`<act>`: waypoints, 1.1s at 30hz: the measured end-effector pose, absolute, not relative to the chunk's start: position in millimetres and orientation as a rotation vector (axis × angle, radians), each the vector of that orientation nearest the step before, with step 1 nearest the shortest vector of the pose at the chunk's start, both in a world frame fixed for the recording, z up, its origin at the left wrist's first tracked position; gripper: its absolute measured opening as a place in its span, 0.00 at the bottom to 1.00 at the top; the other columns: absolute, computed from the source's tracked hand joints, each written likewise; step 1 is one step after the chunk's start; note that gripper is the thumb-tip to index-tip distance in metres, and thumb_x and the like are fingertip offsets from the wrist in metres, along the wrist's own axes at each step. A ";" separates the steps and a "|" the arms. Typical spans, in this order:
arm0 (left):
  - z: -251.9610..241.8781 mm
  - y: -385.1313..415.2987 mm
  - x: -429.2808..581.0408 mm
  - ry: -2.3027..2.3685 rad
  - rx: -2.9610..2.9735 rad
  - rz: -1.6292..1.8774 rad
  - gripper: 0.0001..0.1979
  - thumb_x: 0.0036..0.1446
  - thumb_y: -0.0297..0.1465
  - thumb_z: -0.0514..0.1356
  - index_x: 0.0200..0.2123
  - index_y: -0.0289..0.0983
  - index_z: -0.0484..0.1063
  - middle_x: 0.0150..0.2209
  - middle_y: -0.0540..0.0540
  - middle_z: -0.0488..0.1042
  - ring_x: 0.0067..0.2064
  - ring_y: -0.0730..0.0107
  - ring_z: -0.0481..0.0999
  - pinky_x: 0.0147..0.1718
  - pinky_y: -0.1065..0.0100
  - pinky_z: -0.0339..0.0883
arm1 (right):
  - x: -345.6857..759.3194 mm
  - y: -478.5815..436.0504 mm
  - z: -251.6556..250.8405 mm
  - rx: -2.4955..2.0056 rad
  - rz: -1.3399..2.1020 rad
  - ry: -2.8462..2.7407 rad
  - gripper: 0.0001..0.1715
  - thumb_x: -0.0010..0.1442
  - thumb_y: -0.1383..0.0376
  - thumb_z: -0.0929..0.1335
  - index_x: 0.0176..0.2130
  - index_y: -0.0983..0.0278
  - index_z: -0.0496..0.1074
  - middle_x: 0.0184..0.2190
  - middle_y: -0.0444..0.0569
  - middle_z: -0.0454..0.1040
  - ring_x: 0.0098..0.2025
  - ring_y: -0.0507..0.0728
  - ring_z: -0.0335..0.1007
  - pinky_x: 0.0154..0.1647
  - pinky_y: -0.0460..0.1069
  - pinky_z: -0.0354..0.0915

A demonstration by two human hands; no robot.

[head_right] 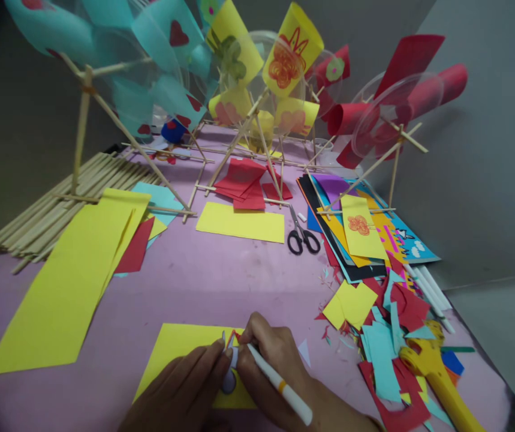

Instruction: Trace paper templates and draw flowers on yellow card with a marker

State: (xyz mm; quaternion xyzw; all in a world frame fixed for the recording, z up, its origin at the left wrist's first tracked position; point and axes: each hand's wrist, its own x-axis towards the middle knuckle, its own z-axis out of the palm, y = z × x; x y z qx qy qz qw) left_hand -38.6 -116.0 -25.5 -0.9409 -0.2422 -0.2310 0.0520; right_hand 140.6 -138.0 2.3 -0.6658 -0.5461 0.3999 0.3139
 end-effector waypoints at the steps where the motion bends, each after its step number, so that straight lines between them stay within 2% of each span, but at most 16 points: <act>1: -25.1 -115.8 -38.0 -0.744 -2.857 -0.709 0.20 0.67 0.40 0.44 0.48 0.34 0.68 0.45 0.46 0.75 0.47 0.67 0.70 0.45 0.68 0.61 | 140.7 -138.0 2.1 -1.748 1.056 -1.441 0.04 0.51 0.64 0.58 0.25 0.59 0.56 0.15 0.38 0.58 0.17 0.50 0.53 0.18 0.44 0.51; 7: -23.4 -114.9 -37.7 -0.751 -2.844 -0.721 0.22 0.69 0.39 0.40 0.46 0.34 0.69 0.44 0.47 0.76 0.45 0.69 0.71 0.44 0.68 0.61 | 141.4 -138.4 0.3 -1.742 1.051 -1.452 0.03 0.50 0.64 0.59 0.25 0.59 0.56 0.16 0.38 0.58 0.17 0.50 0.54 0.18 0.44 0.51; 20: -21.3 -114.7 -37.4 -0.743 -2.848 -0.716 0.21 0.68 0.40 0.43 0.46 0.34 0.70 0.44 0.46 0.76 0.45 0.68 0.72 0.44 0.68 0.62 | 144.7 -141.8 -4.3 -1.660 1.062 -1.484 0.05 0.52 0.66 0.60 0.25 0.60 0.57 0.16 0.37 0.59 0.17 0.48 0.53 0.17 0.42 0.50; 27: -18.8 -115.1 -37.6 -0.741 -2.839 -0.727 0.23 0.69 0.39 0.39 0.45 0.34 0.70 0.43 0.47 0.77 0.45 0.69 0.72 0.43 0.68 0.62 | 145.7 -143.9 -5.7 -1.635 1.010 -1.547 0.05 0.51 0.68 0.61 0.25 0.60 0.57 0.15 0.38 0.62 0.16 0.48 0.55 0.16 0.41 0.51; 33: -21.5 -114.5 -37.7 -0.735 -2.843 -0.714 0.22 0.69 0.39 0.40 0.45 0.34 0.70 0.44 0.47 0.76 0.45 0.69 0.71 0.44 0.69 0.61 | 144.9 -141.8 -3.9 -1.608 0.988 -1.592 0.06 0.51 0.69 0.60 0.24 0.60 0.57 0.15 0.37 0.59 0.16 0.47 0.54 0.17 0.41 0.52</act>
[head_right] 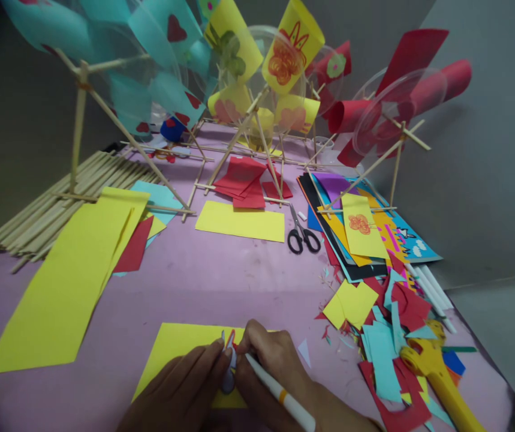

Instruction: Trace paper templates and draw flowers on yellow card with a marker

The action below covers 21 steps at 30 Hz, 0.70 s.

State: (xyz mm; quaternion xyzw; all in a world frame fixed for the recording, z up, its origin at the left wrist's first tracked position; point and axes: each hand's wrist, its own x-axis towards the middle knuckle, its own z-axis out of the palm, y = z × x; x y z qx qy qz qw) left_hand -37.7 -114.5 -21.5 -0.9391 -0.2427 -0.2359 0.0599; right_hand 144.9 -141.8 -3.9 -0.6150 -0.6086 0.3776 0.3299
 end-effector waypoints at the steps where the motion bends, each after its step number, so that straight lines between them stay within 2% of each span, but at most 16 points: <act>1: -24.5 -115.4 -36.6 -0.737 -2.842 -0.720 0.22 0.69 0.39 0.40 0.45 0.34 0.70 0.44 0.47 0.76 0.45 0.69 0.71 0.44 0.69 0.61 | 144.7 -141.7 -3.6 -1.612 0.978 -1.600 0.06 0.51 0.69 0.60 0.24 0.60 0.56 0.15 0.37 0.59 0.16 0.47 0.53 0.17 0.41 0.51; 7: -41.3 -123.0 -30.8 -0.905 -2.775 -0.903 0.25 0.69 0.38 0.35 0.46 0.34 0.69 0.43 0.45 0.75 0.46 0.65 0.70 0.46 0.65 0.60 | 146.0 -143.8 -4.0 -1.572 0.950 -1.641 0.06 0.50 0.69 0.60 0.25 0.60 0.56 0.15 0.36 0.58 0.16 0.47 0.51 0.17 0.41 0.50; 11: -30.6 -119.1 -36.5 -0.761 -2.853 -0.705 0.21 0.68 0.39 0.42 0.48 0.35 0.69 0.46 0.46 0.74 0.47 0.67 0.70 0.45 0.68 0.62 | 146.1 -143.5 -4.1 -1.570 0.978 -1.625 0.06 0.50 0.70 0.60 0.25 0.60 0.56 0.15 0.35 0.57 0.16 0.47 0.50 0.17 0.41 0.49; 15: -22.6 -114.6 -39.4 -0.737 -2.848 -0.708 0.21 0.67 0.41 0.43 0.47 0.34 0.69 0.45 0.45 0.75 0.47 0.67 0.70 0.45 0.69 0.62 | 144.6 -143.3 -4.2 -1.585 1.034 -1.576 0.06 0.49 0.69 0.61 0.24 0.60 0.56 0.15 0.36 0.57 0.16 0.47 0.49 0.18 0.42 0.49; 21: -25.1 -114.9 -38.7 -0.736 -2.850 -0.683 0.20 0.67 0.40 0.44 0.48 0.34 0.68 0.46 0.46 0.75 0.47 0.68 0.69 0.44 0.69 0.61 | 151.6 -145.3 -6.9 -1.602 1.214 -1.079 0.06 0.51 0.64 0.62 0.24 0.60 0.58 0.16 0.36 0.55 0.18 0.49 0.47 0.18 0.43 0.46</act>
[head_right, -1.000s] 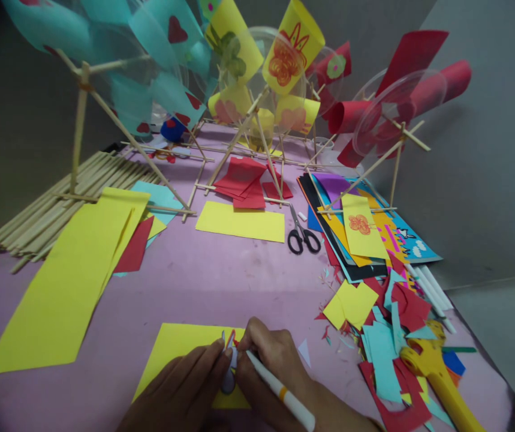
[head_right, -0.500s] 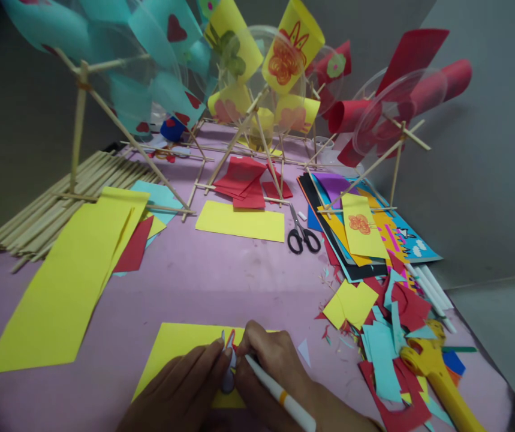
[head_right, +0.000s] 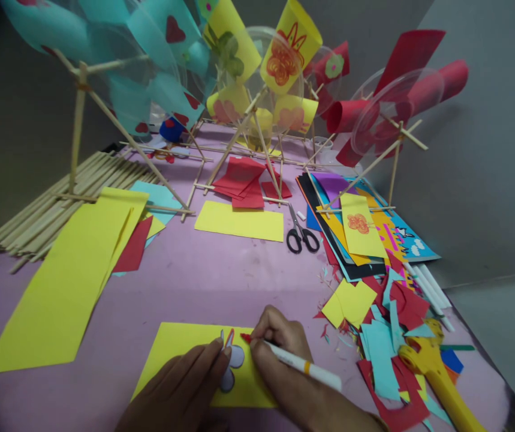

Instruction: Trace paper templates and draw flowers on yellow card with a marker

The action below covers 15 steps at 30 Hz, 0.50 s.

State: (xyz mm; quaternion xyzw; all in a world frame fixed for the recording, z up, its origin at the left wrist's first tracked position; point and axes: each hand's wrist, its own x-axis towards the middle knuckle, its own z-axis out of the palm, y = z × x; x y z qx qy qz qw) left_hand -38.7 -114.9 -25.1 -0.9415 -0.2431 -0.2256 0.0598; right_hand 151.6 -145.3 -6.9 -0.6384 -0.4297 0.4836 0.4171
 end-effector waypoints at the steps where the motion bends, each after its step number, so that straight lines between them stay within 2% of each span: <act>1: -25.2 -115.2 -39.0 -0.733 -2.856 -0.674 0.20 0.66 0.41 0.45 0.48 0.34 0.68 0.46 0.46 0.74 0.47 0.67 0.69 0.44 0.69 0.62 | 153.1 -145.2 -6.8 -1.607 1.222 -1.048 0.06 0.51 0.64 0.62 0.24 0.60 0.58 0.15 0.36 0.54 0.18 0.48 0.46 0.18 0.43 0.46; 8: -24.5 -116.5 -38.2 -0.753 -2.831 -0.724 0.21 0.68 0.39 0.41 0.47 0.34 0.69 0.45 0.45 0.74 0.47 0.67 0.69 0.44 0.68 0.61 | 147.8 -142.9 3.3 -1.588 1.228 -1.261 0.06 0.48 0.64 0.62 0.23 0.60 0.57 0.14 0.35 0.54 0.17 0.48 0.46 0.17 0.43 0.45; 15: -21.7 -116.0 -38.6 -0.730 -2.855 -0.693 0.21 0.68 0.39 0.42 0.47 0.34 0.69 0.45 0.45 0.75 0.47 0.66 0.70 0.45 0.68 0.61 | 144.9 -141.6 3.2 -1.601 1.168 -1.370 0.04 0.48 0.65 0.60 0.23 0.60 0.57 0.14 0.35 0.54 0.16 0.48 0.48 0.16 0.43 0.46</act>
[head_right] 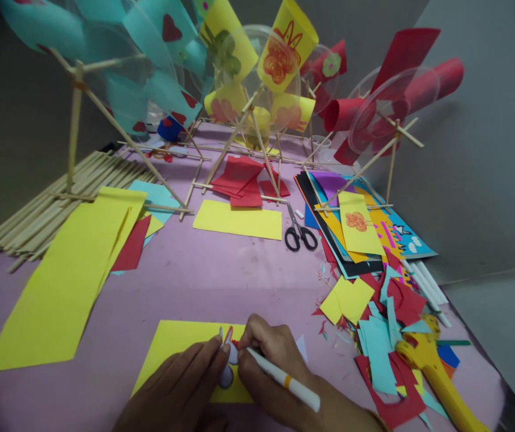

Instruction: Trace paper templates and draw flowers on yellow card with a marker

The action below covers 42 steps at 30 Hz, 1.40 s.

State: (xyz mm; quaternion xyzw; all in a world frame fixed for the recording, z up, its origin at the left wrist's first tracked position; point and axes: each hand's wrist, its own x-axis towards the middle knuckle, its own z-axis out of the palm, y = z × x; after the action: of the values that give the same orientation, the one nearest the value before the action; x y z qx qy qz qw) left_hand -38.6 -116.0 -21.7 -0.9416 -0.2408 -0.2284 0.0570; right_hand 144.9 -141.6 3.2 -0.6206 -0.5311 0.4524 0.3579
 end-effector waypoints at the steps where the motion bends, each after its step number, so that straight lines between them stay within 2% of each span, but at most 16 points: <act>1: -21.0 -116.1 -38.5 -0.732 -2.854 -0.702 0.21 0.68 0.38 0.42 0.47 0.33 0.69 0.45 0.45 0.75 0.47 0.66 0.70 0.45 0.68 0.62 | 145.0 -141.3 3.5 -1.608 1.171 -1.375 0.04 0.48 0.65 0.60 0.23 0.60 0.57 0.14 0.35 0.55 0.16 0.48 0.48 0.16 0.43 0.46; 6: -18.8 -116.2 -37.6 -0.745 -2.857 -0.712 0.22 0.68 0.37 0.40 0.47 0.33 0.69 0.45 0.45 0.75 0.46 0.67 0.71 0.45 0.67 0.61 | 144.9 -140.5 3.5 -1.650 1.165 -1.409 0.02 0.47 0.66 0.60 0.24 0.60 0.57 0.14 0.36 0.57 0.16 0.48 0.49 0.16 0.42 0.47; 11: -22.2 -116.2 -38.2 -0.741 -2.864 -0.708 0.20 0.68 0.39 0.43 0.48 0.33 0.68 0.46 0.44 0.75 0.47 0.66 0.70 0.45 0.67 0.61 | 145.1 -141.9 -0.2 -1.675 1.132 -1.449 0.02 0.46 0.68 0.59 0.24 0.60 0.57 0.15 0.37 0.58 0.15 0.48 0.49 0.16 0.42 0.48; 20: -23.6 -116.6 -40.7 -0.740 -2.869 -0.660 0.21 0.67 0.41 0.44 0.49 0.34 0.68 0.47 0.45 0.74 0.48 0.66 0.69 0.46 0.68 0.62 | 145.2 -140.3 3.3 -1.675 1.141 -1.380 0.03 0.46 0.67 0.60 0.23 0.60 0.57 0.14 0.35 0.54 0.15 0.47 0.47 0.15 0.42 0.45; 27: -22.8 -116.1 -39.1 -0.711 -2.868 -0.666 0.21 0.68 0.38 0.42 0.47 0.33 0.69 0.46 0.45 0.75 0.47 0.66 0.70 0.45 0.68 0.62 | 145.9 -140.4 5.2 -1.660 1.151 -1.407 0.03 0.47 0.66 0.59 0.23 0.60 0.56 0.14 0.36 0.55 0.15 0.47 0.48 0.15 0.42 0.45; 42: -38.4 -108.8 -46.9 -0.573 -2.839 -0.564 0.20 0.64 0.41 0.49 0.50 0.35 0.69 0.50 0.45 0.73 0.49 0.65 0.70 0.45 0.66 0.62 | 144.9 -136.3 3.3 -1.630 1.089 -1.443 0.03 0.46 0.68 0.60 0.23 0.61 0.57 0.14 0.36 0.55 0.14 0.46 0.47 0.14 0.41 0.46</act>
State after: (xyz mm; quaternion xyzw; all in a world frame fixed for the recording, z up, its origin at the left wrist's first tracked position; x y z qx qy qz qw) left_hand -46.9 -108.8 -38.4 -0.9578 -0.1931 -0.1903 0.0953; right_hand 144.9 -136.3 3.3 -0.6281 -0.5561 0.4197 0.3465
